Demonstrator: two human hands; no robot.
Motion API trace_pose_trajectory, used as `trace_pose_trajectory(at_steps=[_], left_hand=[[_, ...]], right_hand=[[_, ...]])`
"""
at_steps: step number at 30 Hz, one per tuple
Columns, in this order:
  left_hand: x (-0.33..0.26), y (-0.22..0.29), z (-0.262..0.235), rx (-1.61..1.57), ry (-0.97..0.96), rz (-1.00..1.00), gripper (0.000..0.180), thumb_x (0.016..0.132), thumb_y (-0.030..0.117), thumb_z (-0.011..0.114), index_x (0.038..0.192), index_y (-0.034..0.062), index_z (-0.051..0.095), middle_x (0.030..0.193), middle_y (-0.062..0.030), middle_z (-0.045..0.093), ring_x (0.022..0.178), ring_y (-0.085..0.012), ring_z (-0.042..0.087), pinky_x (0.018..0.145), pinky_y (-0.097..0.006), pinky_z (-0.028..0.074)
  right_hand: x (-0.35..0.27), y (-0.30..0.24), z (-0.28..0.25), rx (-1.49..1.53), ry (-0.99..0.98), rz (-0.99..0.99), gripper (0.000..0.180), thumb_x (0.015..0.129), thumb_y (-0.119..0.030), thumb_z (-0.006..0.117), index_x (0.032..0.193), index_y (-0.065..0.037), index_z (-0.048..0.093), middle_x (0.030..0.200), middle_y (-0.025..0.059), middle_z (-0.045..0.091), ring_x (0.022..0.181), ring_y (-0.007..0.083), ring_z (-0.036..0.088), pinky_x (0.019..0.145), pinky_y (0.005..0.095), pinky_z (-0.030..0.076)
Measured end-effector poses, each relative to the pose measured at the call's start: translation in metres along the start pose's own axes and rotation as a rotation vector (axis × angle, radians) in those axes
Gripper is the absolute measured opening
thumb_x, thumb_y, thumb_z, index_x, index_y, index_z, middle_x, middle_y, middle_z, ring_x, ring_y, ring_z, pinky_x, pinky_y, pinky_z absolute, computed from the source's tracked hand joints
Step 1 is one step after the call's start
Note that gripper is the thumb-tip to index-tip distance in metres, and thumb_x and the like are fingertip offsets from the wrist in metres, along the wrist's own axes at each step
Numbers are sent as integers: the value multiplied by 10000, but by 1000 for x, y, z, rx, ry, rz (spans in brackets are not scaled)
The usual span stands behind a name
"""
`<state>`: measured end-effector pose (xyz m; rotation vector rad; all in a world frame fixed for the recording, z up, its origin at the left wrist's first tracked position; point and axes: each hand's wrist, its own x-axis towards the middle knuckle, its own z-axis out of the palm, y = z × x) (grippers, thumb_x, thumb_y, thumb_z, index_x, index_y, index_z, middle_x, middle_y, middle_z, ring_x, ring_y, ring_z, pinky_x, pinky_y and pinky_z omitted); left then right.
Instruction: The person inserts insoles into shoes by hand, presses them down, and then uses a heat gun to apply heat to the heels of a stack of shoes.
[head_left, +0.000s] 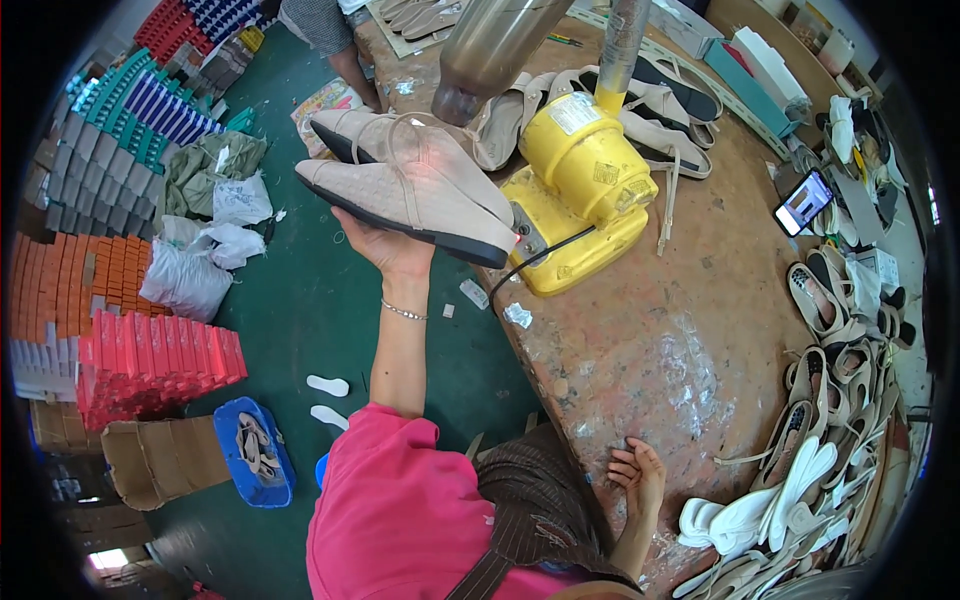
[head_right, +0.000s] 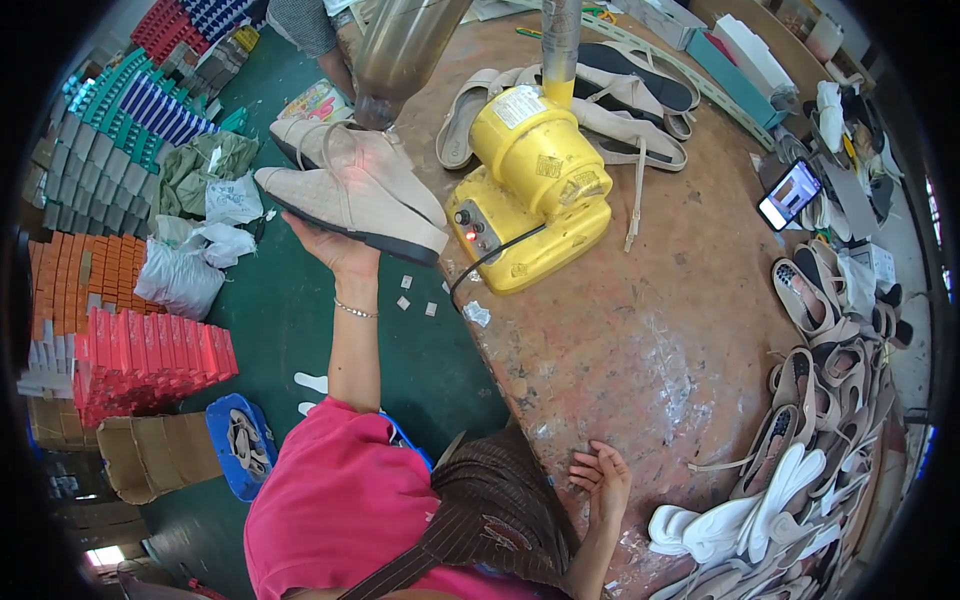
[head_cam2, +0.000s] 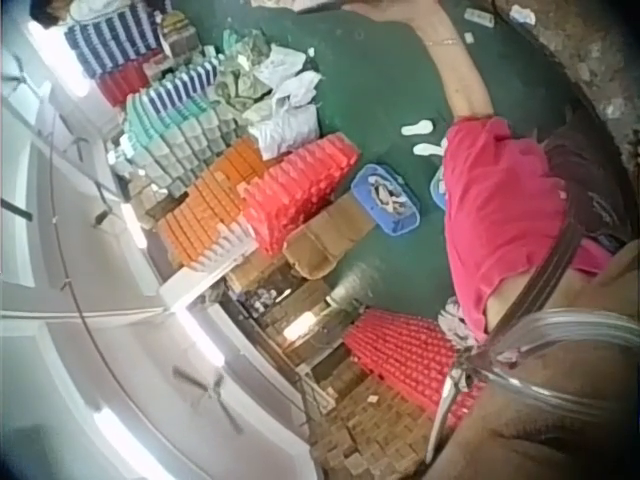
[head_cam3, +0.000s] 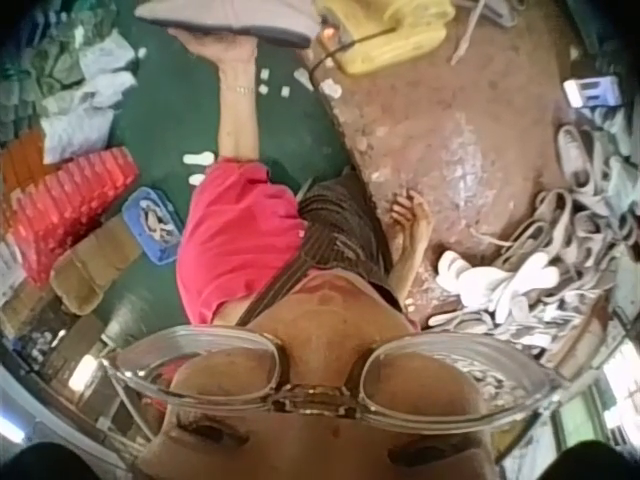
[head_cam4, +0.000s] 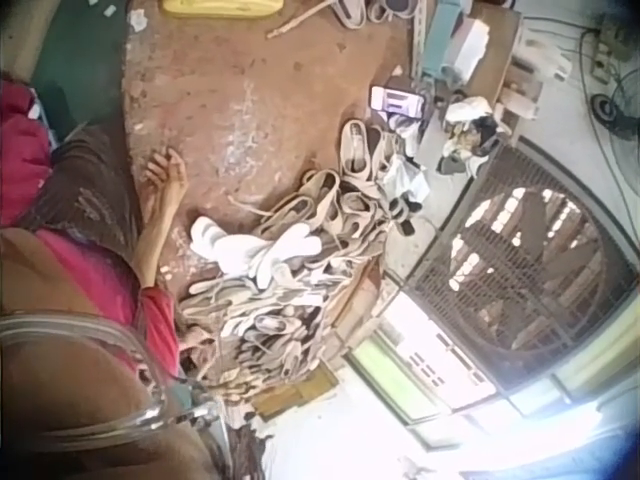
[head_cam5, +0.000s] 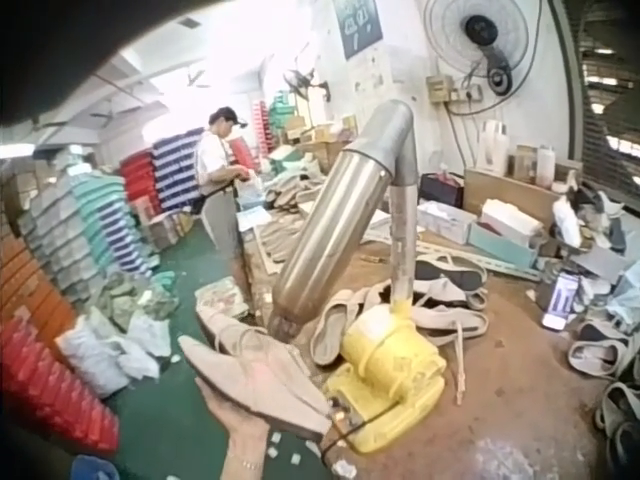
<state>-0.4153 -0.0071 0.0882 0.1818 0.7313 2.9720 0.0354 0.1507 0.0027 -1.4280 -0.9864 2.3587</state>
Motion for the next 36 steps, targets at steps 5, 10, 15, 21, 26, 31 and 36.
trace_pose_trajectory(at_steps=[5,10,15,21,26,31,36], left_hand=[[-13,16,-2,91,13,35,826,810,698,592,1459,220,411,1479,-6,436,1376,-272,376,1155,-508,256],[-61,23,3,282,162,-45,804,860,674,546,1465,168,392,1493,-31,419,1386,-297,362,1160,-517,243],[-151,23,-57,457,107,-797,642,890,360,652,1397,23,449,1352,-133,547,1249,-298,525,1076,-464,404],[-182,-59,55,737,-497,-1432,713,770,162,812,1350,-53,456,1241,-107,587,1080,-214,602,948,-358,495],[-119,-127,186,544,-380,-1073,429,833,225,771,1200,63,621,1053,-84,682,925,-219,669,839,-360,563],[-43,-148,218,388,-396,-610,431,942,222,630,1299,4,526,1286,-111,581,1139,-211,572,1013,-379,444],[-174,-135,141,1034,-962,-284,556,937,189,632,1413,-20,435,1461,-150,447,1376,-243,398,1163,-380,271]], right_hand=[[-1,2,4,3,5,8,266,1022,-179,475,1172,16,576,925,195,713,687,231,716,572,327,606],[-6,0,4,24,46,-19,275,1020,-181,476,1185,16,574,926,194,711,693,224,713,581,312,598],[-4,-5,5,-44,73,-9,284,1019,-188,476,1191,15,576,923,171,711,698,218,708,596,301,593],[-9,-12,4,-48,-8,1,287,1028,-189,455,1200,5,578,974,169,703,769,215,711,644,314,590],[-11,-1,8,-11,-11,-67,303,1029,-186,460,1228,19,559,982,178,695,777,225,714,642,315,593],[-11,18,6,28,-47,-129,306,1030,-173,445,1238,28,545,959,158,685,771,222,715,629,306,588],[-10,25,1,30,-64,-191,293,1023,-143,438,1222,36,556,943,159,684,760,218,714,618,298,588]])
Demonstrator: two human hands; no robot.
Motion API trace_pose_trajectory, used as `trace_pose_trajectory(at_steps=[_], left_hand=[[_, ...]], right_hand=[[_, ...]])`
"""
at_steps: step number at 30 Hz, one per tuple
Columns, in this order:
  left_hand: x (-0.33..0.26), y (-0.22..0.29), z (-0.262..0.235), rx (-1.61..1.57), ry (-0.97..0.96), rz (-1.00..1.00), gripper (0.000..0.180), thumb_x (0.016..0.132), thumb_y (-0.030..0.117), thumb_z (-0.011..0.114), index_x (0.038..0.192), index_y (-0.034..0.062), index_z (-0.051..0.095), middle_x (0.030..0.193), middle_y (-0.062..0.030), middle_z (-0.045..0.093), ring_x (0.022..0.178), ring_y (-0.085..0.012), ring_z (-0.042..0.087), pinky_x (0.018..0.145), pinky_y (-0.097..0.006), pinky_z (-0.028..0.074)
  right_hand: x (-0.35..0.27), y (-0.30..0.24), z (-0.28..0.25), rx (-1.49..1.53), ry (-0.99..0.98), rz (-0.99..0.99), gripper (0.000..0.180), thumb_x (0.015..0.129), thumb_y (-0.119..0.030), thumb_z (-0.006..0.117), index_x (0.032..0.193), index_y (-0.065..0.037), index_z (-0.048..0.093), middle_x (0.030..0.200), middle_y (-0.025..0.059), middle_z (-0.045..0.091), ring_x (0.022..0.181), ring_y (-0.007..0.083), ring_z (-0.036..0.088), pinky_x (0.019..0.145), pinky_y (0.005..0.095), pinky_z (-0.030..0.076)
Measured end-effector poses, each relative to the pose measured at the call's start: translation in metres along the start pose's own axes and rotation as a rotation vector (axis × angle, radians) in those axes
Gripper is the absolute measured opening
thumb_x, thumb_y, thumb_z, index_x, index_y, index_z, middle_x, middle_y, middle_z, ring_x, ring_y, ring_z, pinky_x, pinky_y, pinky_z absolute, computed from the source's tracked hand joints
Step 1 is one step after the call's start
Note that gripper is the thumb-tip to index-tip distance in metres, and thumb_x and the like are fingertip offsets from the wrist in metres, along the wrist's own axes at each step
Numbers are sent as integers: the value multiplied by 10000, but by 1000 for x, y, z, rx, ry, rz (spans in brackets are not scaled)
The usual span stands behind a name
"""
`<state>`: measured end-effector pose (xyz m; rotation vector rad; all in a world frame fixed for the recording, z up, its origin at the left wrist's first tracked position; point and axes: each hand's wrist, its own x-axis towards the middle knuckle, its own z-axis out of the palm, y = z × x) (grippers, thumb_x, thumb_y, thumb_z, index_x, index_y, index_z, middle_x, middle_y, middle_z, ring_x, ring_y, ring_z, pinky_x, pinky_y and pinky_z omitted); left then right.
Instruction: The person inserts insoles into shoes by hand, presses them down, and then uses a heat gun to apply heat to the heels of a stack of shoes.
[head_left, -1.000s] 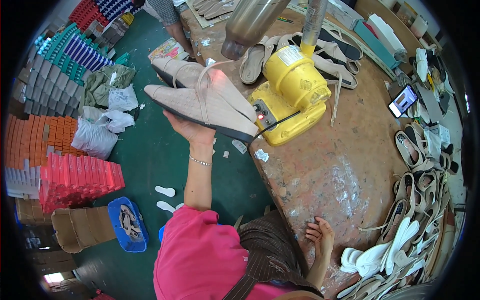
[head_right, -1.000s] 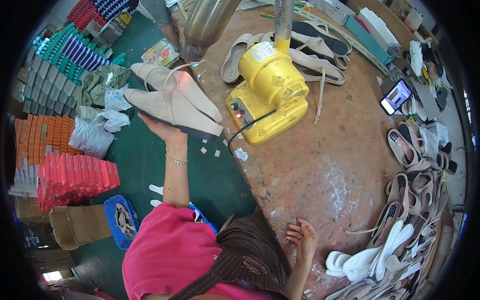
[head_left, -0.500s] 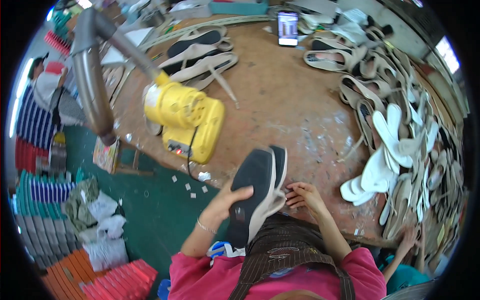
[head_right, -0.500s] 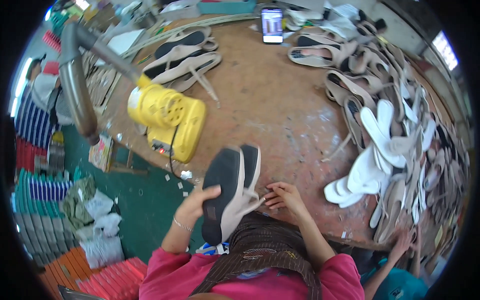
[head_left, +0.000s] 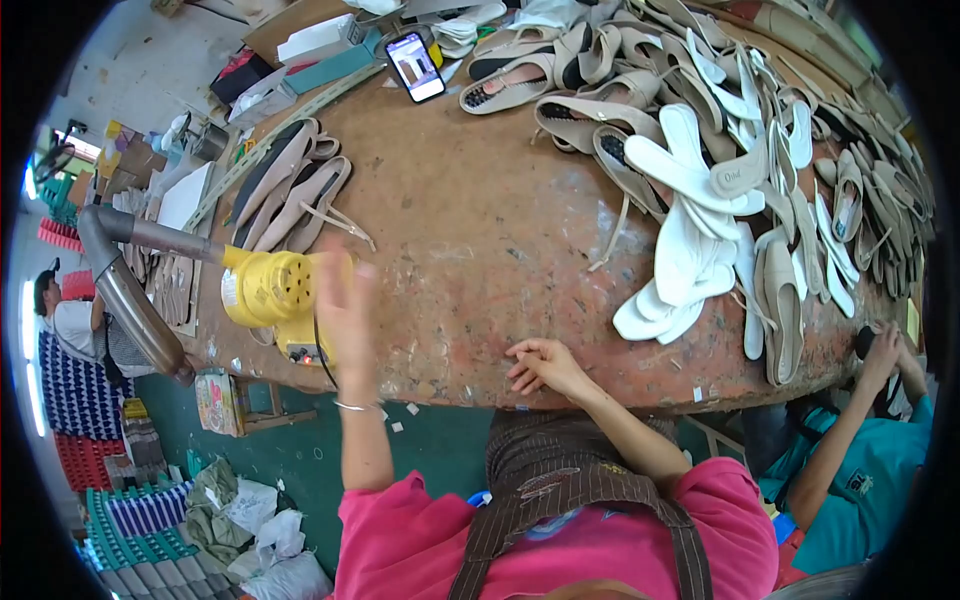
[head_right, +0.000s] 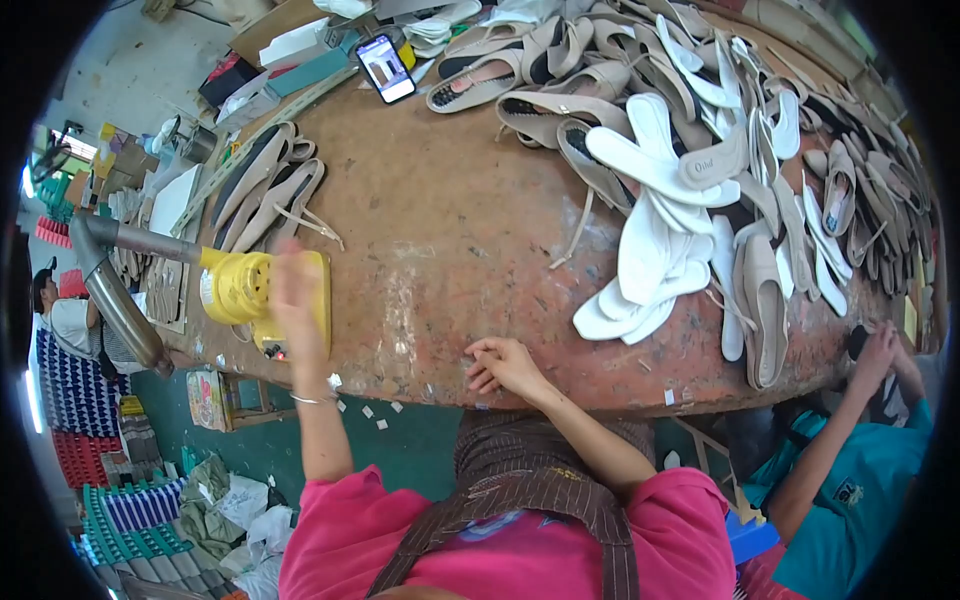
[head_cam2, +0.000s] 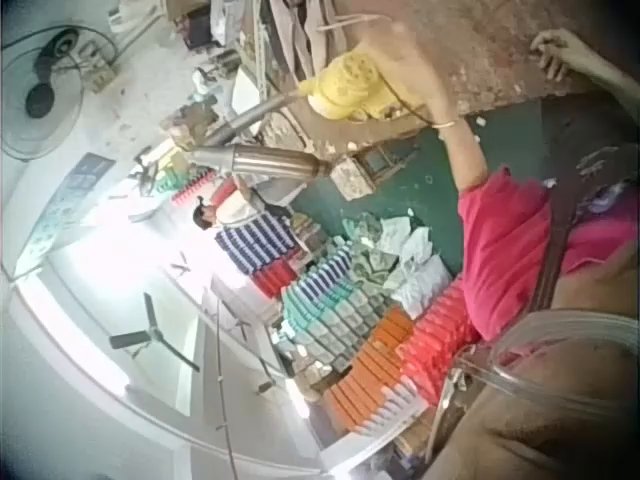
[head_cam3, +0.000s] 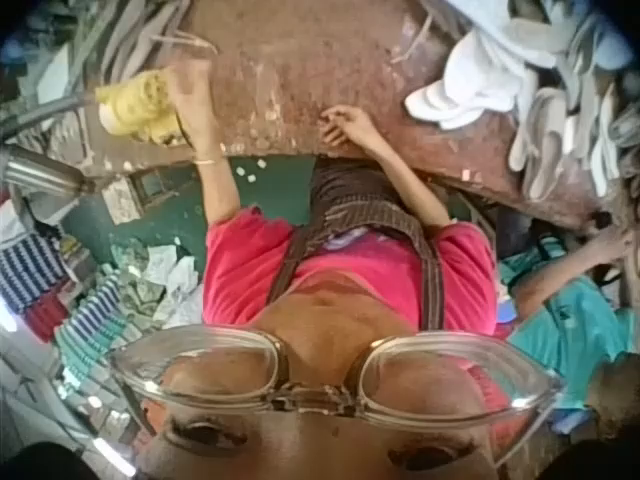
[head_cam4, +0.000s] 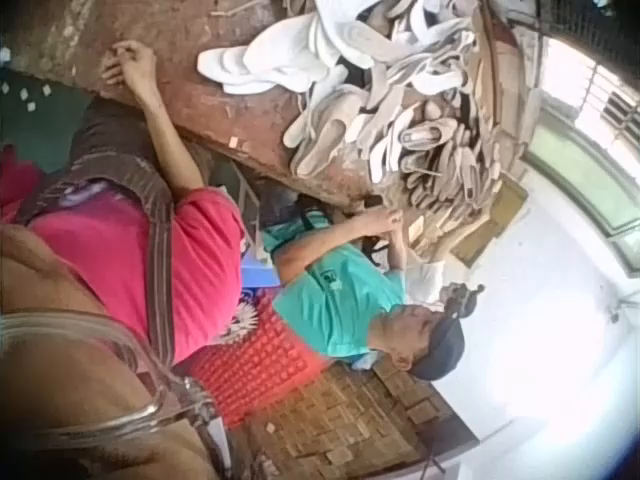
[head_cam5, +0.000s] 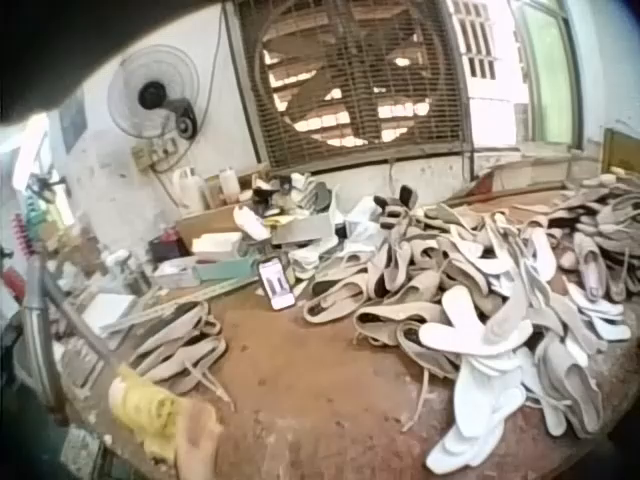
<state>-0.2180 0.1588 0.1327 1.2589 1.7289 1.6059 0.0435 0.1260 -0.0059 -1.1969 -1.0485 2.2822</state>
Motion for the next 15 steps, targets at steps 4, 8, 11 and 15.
trace_pose_trajectory(at_steps=[4,8,11,15], left_hand=[[-93,-79,26,221,-416,-60,550,885,189,679,1381,40,495,1461,-183,443,1375,-311,401,1136,-405,309],[-158,-69,41,535,-564,-33,590,879,227,685,1408,72,476,1507,-217,358,1416,-398,298,1154,-458,260],[-185,-72,52,802,-587,101,697,908,340,651,1501,114,361,1591,-220,185,1475,-442,80,1166,-580,105],[-206,-63,83,830,-628,87,674,923,357,634,1492,108,373,1595,-214,177,1477,-438,77,1150,-622,98]], right_hand=[[3,13,-13,61,-22,-137,267,1020,-136,454,1186,28,584,923,140,681,735,192,702,627,294,591],[-26,16,-25,-16,113,-310,233,1009,-105,475,1147,12,621,915,98,688,768,141,680,665,274,566],[-83,18,-45,-115,299,-455,223,1001,-78,484,1137,9,637,927,79,692,798,118,668,695,257,546],[-162,21,-94,-795,1203,-911,233,838,30,567,1032,-11,691,909,169,686,847,349,666,764,399,518]])
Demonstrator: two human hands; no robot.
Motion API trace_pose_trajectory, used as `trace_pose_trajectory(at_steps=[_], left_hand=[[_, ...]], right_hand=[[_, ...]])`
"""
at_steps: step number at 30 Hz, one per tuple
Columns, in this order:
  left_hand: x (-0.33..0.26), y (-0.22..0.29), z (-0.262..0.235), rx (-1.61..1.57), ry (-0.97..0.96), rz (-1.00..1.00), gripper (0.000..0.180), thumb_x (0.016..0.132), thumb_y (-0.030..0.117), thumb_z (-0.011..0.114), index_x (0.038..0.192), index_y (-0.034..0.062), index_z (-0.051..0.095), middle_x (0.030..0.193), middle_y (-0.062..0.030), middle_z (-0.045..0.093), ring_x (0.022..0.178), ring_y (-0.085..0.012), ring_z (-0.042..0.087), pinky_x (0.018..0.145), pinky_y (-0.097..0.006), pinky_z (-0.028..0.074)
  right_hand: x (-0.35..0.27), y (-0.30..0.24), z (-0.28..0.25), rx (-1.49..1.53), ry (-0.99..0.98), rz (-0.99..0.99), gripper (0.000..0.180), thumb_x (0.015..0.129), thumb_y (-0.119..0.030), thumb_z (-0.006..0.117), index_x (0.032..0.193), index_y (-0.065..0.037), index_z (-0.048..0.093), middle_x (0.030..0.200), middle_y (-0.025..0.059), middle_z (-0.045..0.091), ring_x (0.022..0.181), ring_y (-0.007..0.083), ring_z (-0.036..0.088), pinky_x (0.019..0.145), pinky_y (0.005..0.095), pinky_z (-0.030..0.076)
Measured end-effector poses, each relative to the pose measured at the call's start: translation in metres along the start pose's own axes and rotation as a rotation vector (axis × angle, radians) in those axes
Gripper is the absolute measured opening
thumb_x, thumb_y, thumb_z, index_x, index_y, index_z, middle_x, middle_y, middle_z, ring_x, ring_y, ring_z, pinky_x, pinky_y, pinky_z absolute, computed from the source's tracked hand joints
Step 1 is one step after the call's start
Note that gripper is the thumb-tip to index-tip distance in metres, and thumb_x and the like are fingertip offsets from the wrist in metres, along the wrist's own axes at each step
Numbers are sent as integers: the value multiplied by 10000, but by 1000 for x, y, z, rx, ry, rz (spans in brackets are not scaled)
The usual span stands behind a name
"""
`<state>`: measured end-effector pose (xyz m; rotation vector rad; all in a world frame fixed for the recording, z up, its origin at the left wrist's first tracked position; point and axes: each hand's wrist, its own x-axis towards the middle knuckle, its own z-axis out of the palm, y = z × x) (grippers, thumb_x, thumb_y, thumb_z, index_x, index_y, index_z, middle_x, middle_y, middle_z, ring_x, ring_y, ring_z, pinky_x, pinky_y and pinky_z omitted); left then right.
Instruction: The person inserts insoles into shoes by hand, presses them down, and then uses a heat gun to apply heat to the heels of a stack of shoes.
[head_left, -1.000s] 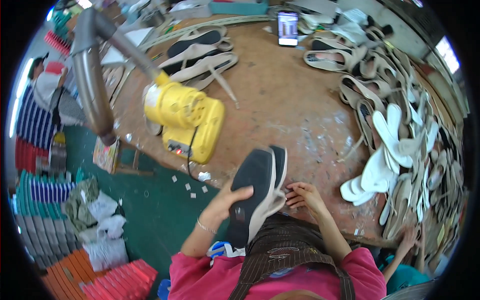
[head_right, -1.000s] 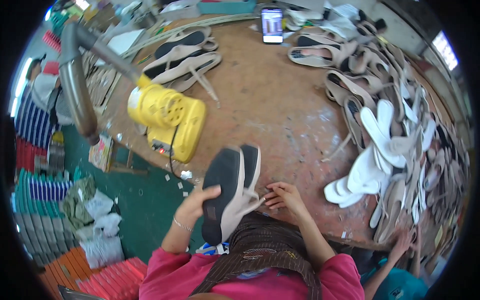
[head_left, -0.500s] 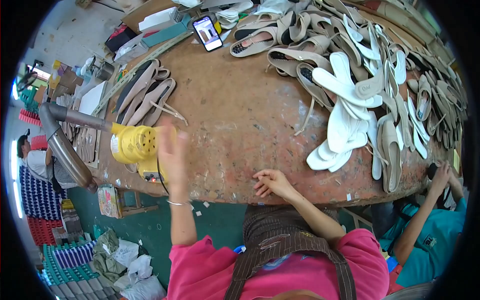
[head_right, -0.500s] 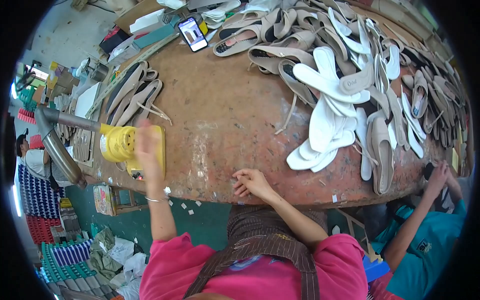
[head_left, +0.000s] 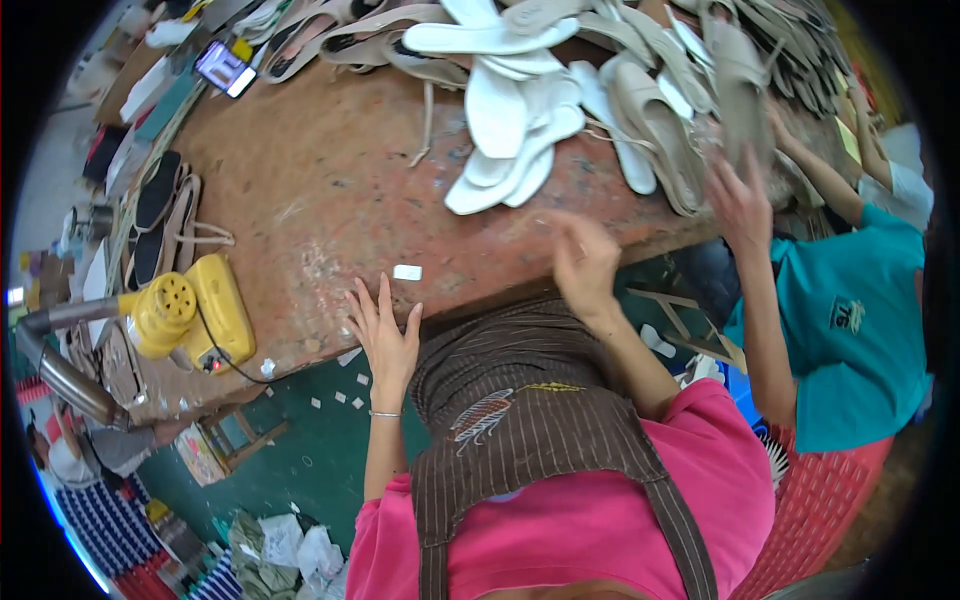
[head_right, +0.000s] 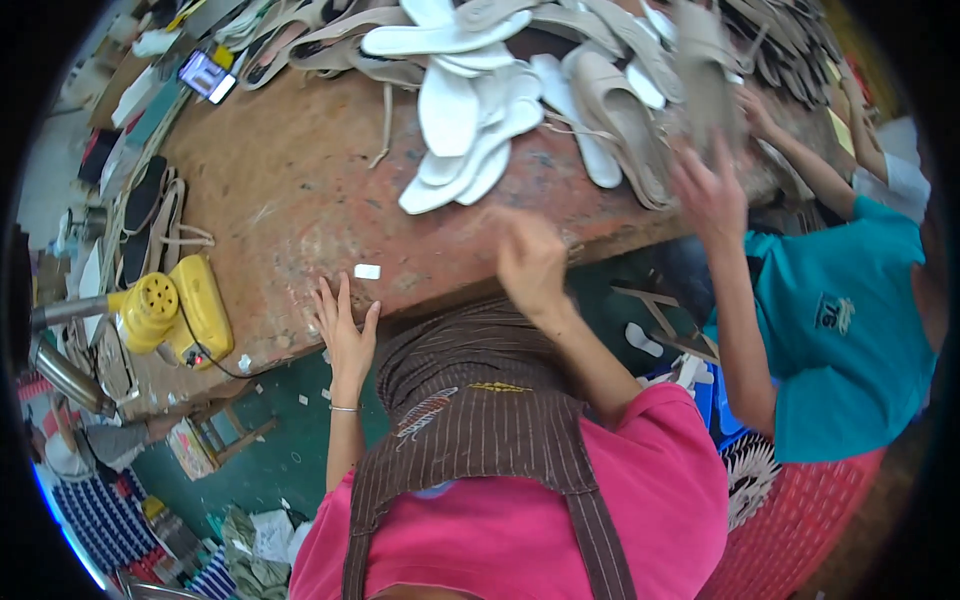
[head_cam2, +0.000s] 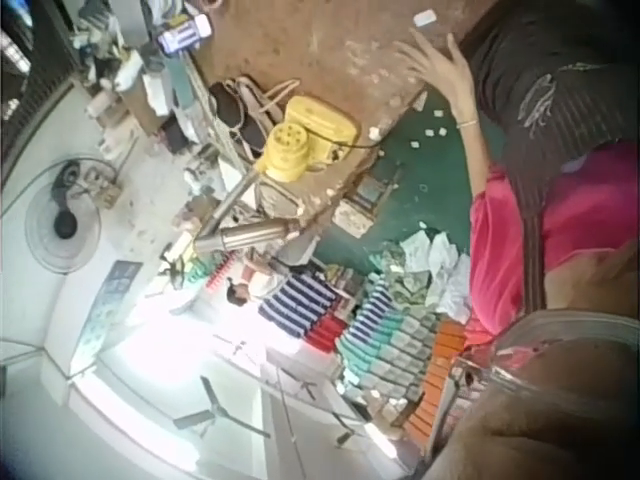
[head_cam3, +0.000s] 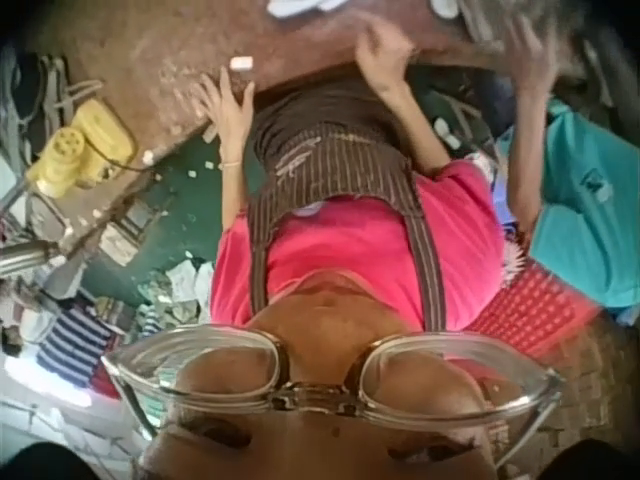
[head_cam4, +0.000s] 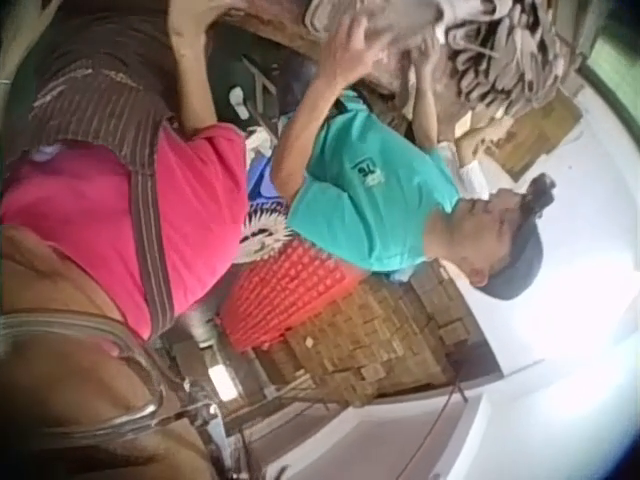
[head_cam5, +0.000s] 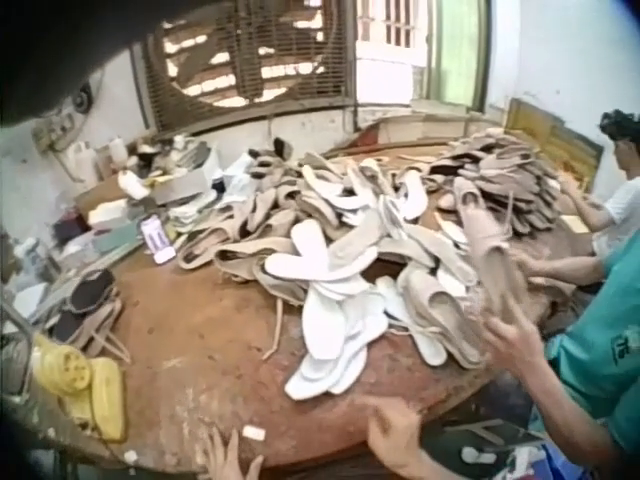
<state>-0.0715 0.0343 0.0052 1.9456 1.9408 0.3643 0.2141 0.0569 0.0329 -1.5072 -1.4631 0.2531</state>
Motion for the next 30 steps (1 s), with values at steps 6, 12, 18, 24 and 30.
trace_pose_trajectory(at_steps=[6,12,18,24,30], left_hand=[[18,79,-37,-529,-300,365,595,929,358,617,1417,49,475,1517,-186,378,1413,-413,305,1158,-525,212],[-21,203,-131,-1736,-822,1119,904,838,750,509,1297,-27,541,1291,-445,462,1273,-586,406,996,-678,358],[-65,196,-146,-1934,-825,888,749,812,654,652,1250,50,577,1344,-385,451,1251,-583,421,978,-669,390],[-30,162,-146,-1807,-305,1062,783,788,654,674,1252,30,586,1364,-334,448,1226,-527,463,996,-638,396],[-29,123,-163,-1557,152,1229,817,763,653,697,1255,9,594,1383,-282,445,1201,-471,504,1013,-607,402]], right_hand=[[18,52,-87,-332,440,-27,252,811,80,578,1018,-24,677,956,144,659,932,329,619,837,419,482],[3,96,-109,-550,393,-11,482,772,-40,709,1244,-97,631,1358,223,474,1253,421,444,1057,494,362],[42,145,-116,-512,143,-81,773,704,-174,822,1410,-192,508,1501,268,318,1363,448,344,1127,477,304],[42,180,-139,-491,107,-84,519,731,-176,825,1206,-51,660,1389,230,473,1245,385,503,1030,416,411],[49,144,-133,-306,249,13,382,759,-83,790,1081,80,664,1178,148,634,1081,262,614,944,336,454]])
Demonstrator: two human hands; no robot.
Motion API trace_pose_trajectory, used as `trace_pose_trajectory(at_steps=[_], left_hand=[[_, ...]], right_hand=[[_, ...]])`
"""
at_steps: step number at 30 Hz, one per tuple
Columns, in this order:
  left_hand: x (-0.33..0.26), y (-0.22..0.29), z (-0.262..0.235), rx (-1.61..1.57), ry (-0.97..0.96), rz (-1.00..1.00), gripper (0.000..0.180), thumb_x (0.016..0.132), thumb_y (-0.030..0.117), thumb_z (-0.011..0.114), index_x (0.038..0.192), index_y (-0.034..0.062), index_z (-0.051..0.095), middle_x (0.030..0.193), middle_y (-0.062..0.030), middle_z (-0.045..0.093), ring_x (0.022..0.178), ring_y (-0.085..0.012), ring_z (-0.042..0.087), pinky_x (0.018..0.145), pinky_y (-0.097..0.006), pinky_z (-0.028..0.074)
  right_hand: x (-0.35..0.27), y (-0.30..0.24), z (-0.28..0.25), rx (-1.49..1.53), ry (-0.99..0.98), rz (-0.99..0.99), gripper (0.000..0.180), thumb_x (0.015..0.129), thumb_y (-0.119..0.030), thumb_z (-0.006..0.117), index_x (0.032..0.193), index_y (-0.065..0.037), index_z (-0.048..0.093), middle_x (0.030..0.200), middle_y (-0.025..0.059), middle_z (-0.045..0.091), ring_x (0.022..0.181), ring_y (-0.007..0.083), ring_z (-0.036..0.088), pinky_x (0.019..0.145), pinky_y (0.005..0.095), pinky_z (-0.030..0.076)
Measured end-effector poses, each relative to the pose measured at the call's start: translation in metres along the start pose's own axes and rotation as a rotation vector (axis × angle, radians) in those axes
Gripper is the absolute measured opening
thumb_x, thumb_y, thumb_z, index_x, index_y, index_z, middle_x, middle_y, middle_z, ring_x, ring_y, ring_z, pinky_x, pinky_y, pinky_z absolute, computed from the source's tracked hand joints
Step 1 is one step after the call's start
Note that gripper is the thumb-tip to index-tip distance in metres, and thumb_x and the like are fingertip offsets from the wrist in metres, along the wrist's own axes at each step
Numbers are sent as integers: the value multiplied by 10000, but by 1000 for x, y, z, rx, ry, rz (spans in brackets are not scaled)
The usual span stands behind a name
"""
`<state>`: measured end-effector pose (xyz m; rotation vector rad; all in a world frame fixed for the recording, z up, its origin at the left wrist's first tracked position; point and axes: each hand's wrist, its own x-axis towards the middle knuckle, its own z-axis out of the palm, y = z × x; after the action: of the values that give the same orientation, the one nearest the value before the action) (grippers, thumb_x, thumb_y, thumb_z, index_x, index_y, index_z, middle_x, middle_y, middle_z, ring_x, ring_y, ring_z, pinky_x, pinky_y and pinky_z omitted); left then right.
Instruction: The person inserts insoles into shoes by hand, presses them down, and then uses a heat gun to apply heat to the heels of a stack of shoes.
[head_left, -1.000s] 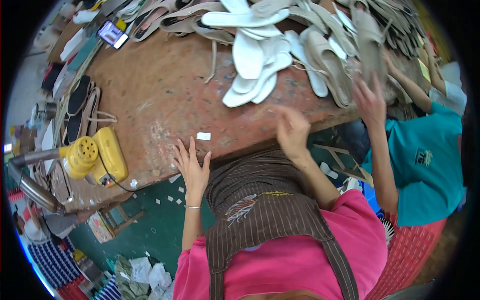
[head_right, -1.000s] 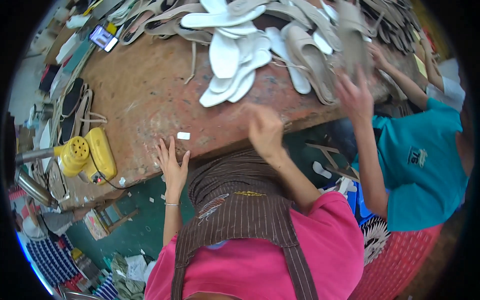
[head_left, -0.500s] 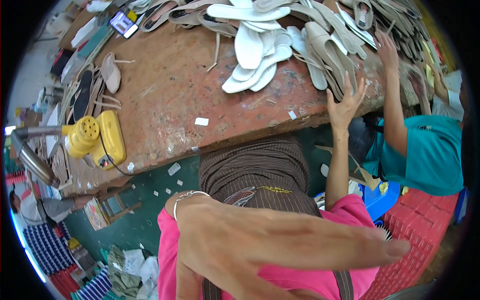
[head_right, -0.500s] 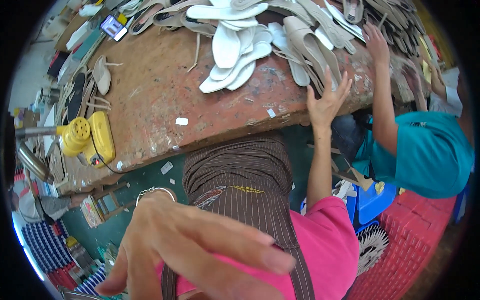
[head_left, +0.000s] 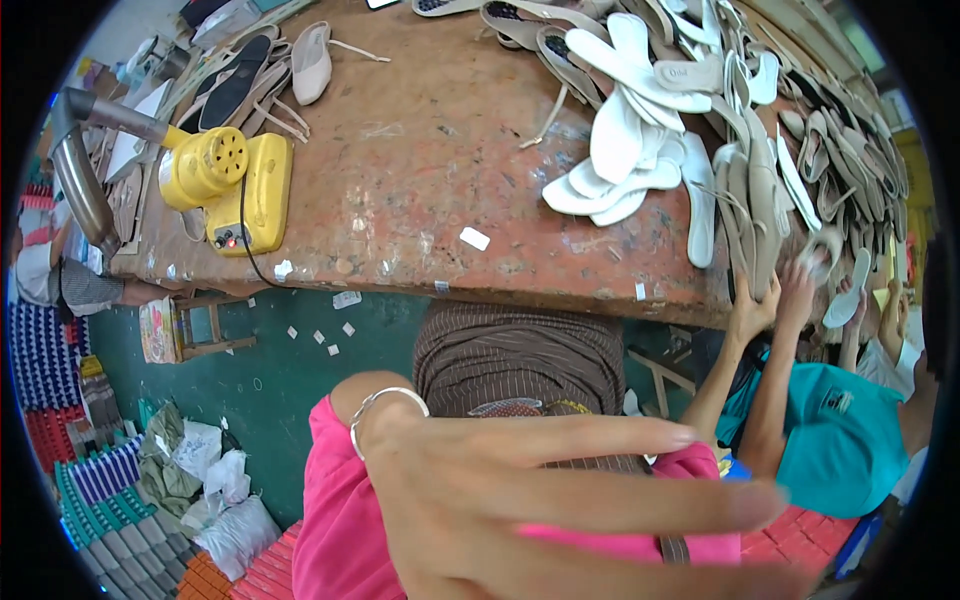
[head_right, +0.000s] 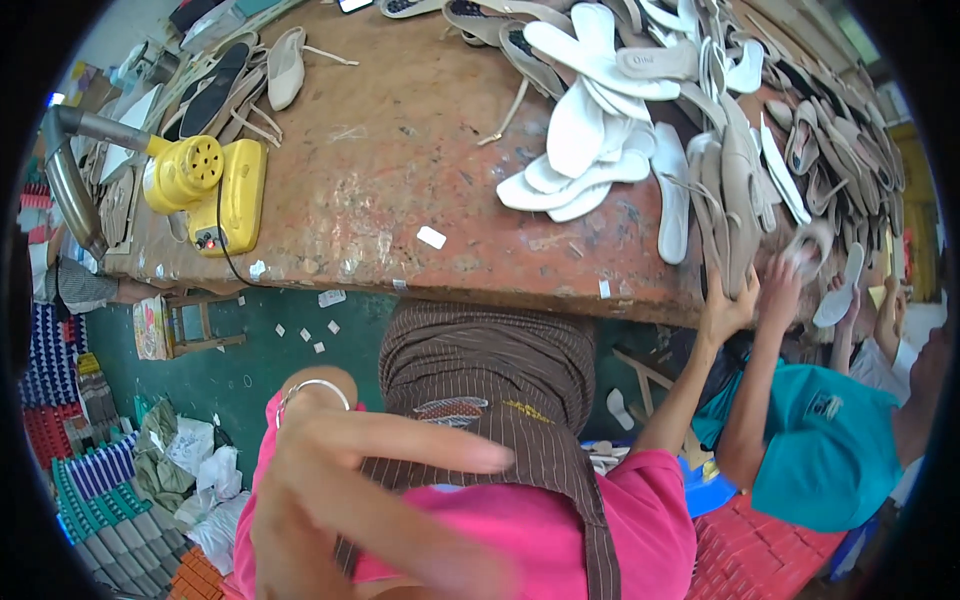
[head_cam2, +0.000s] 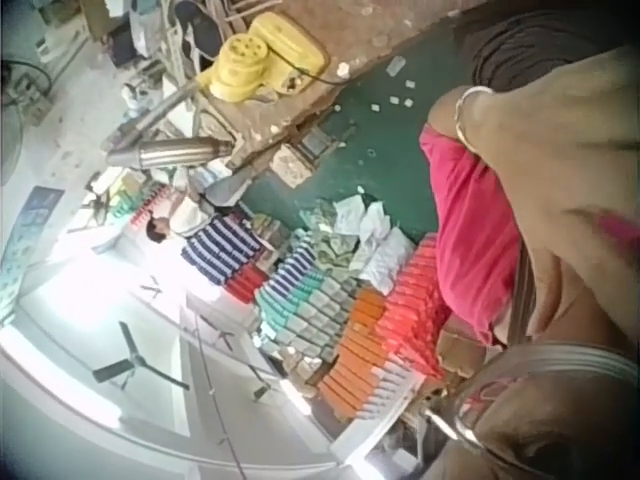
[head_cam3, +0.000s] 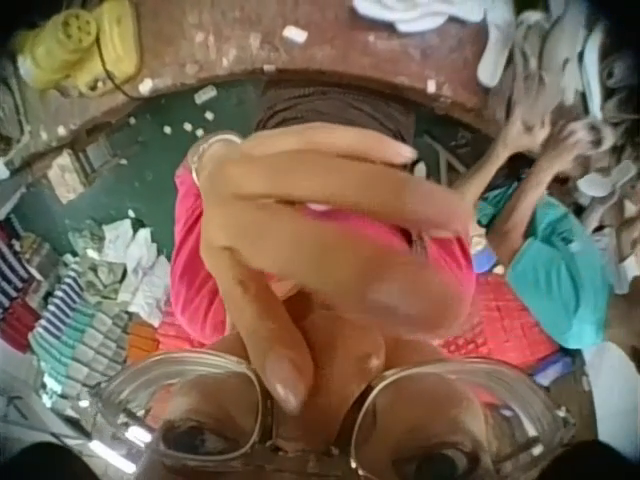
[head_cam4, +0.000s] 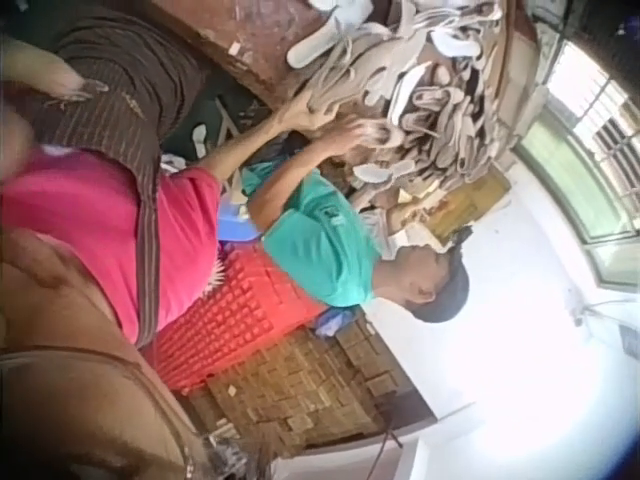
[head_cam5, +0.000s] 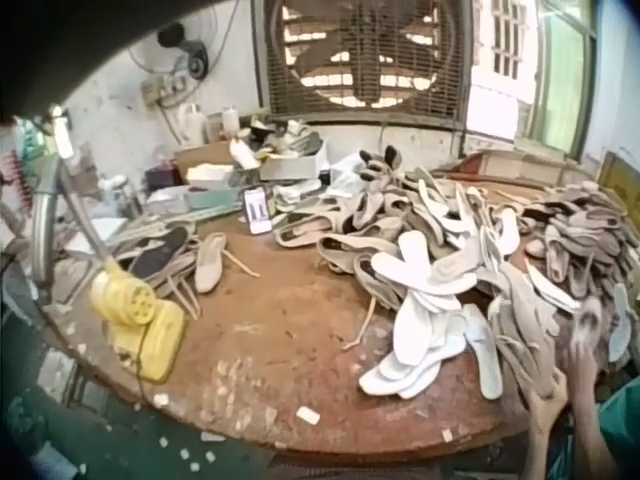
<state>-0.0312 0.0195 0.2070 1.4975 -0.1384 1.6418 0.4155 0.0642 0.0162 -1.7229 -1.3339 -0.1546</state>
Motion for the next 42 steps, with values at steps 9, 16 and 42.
trace_pose_trajectory(at_steps=[9,16,42], left_hand=[[-43,-42,-59,146,576,-705,1285,668,658,775,1556,61,65,1570,-186,251,1442,-334,275,1135,-506,298],[-101,-12,-75,24,1329,-275,1022,774,698,650,1503,88,275,1509,-63,365,1389,-255,350,1158,-461,278],[-158,127,-193,462,1802,304,821,917,702,425,1529,179,265,1551,-23,324,1403,-265,330,1174,-428,255]], right_hand=[[-23,-179,-5,686,43,514,447,704,-53,772,1093,83,598,1100,137,626,923,188,624,834,324,509],[-63,-360,86,1145,-1308,363,381,761,-70,771,1103,63,669,1141,112,651,1044,151,592,900,282,465],[-157,-530,216,1243,-2073,355,308,1003,-145,507,1249,29,568,1124,38,642,1025,95,566,914,253,427]])
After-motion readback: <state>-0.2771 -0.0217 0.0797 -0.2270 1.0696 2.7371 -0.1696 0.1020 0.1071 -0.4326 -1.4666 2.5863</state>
